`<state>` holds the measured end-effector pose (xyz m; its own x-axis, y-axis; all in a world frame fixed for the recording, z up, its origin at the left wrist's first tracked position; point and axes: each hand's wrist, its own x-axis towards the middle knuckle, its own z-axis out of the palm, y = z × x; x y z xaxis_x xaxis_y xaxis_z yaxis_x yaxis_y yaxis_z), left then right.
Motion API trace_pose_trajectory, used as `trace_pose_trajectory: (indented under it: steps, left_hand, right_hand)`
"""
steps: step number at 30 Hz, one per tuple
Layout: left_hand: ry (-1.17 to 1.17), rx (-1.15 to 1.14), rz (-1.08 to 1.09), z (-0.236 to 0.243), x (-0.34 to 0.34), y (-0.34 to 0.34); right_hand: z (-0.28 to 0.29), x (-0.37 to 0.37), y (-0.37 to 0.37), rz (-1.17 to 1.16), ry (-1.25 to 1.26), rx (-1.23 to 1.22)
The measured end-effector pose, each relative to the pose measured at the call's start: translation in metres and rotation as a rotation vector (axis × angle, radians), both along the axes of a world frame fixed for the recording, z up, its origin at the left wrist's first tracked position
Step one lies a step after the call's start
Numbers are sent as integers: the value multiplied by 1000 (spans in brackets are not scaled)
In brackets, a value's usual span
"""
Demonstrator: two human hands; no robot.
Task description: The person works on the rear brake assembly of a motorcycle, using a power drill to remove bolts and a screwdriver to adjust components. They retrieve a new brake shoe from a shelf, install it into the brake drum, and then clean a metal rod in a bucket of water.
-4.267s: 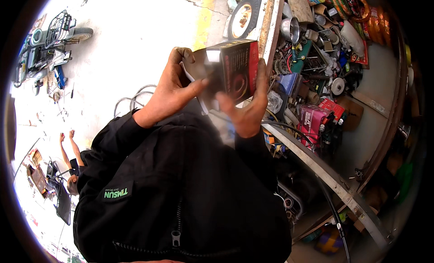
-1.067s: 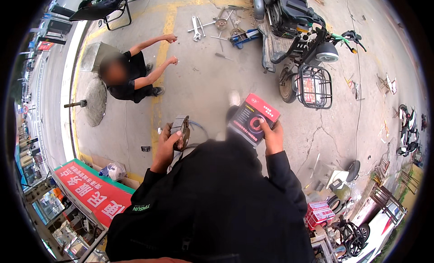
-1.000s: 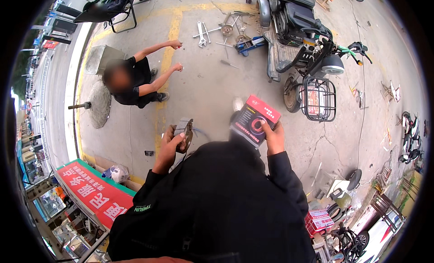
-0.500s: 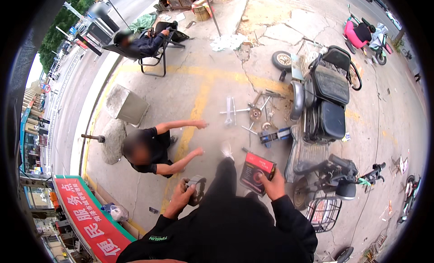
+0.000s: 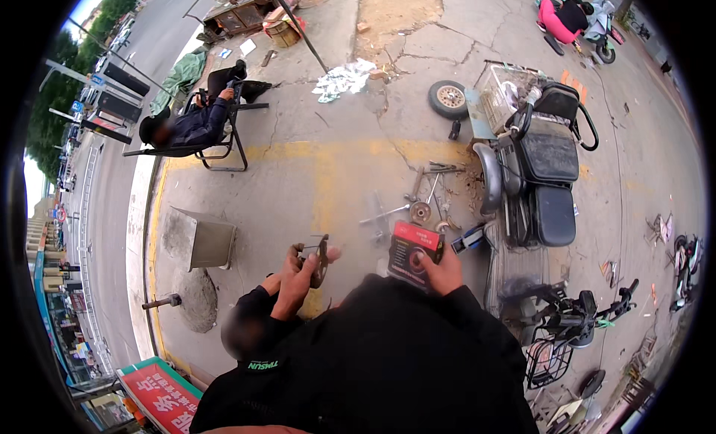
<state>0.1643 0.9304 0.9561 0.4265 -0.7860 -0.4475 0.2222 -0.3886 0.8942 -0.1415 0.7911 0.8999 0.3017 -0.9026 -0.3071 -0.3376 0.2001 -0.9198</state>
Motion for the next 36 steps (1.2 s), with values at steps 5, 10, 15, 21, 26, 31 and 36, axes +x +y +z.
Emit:
trace_pose_trajectory:
  steps: [5, 10, 15, 21, 26, 31, 36]
  left_hand:
    - [-50, -26, 110, -9, 42, -73]
    - [-113, 31, 108, -35, 90, -199]
    - [-292, 136, -100, -70, 134, -382]
    - [-288, 216, -479, -45, 138, -570]
    - [-284, 299, -938, -55, 111, -718]
    - [-424, 354, -1470, -94, 43, -818]
    - [-382, 320, -1947, -181, -15, -848]
  right_hand:
    - [-2, 72, -101, 88, 84, 141]
    - [-68, 132, -222, 78, -49, 248]
    - [-98, 174, -359, 21, 35, 202]
    - [-98, 168, -473, -155, 131, 355]
    - [-127, 176, -474, -589, 59, 416]
    - [-142, 187, -449, -1177, -106, 443]
    - [-173, 237, -402, -1751, -197, 572]
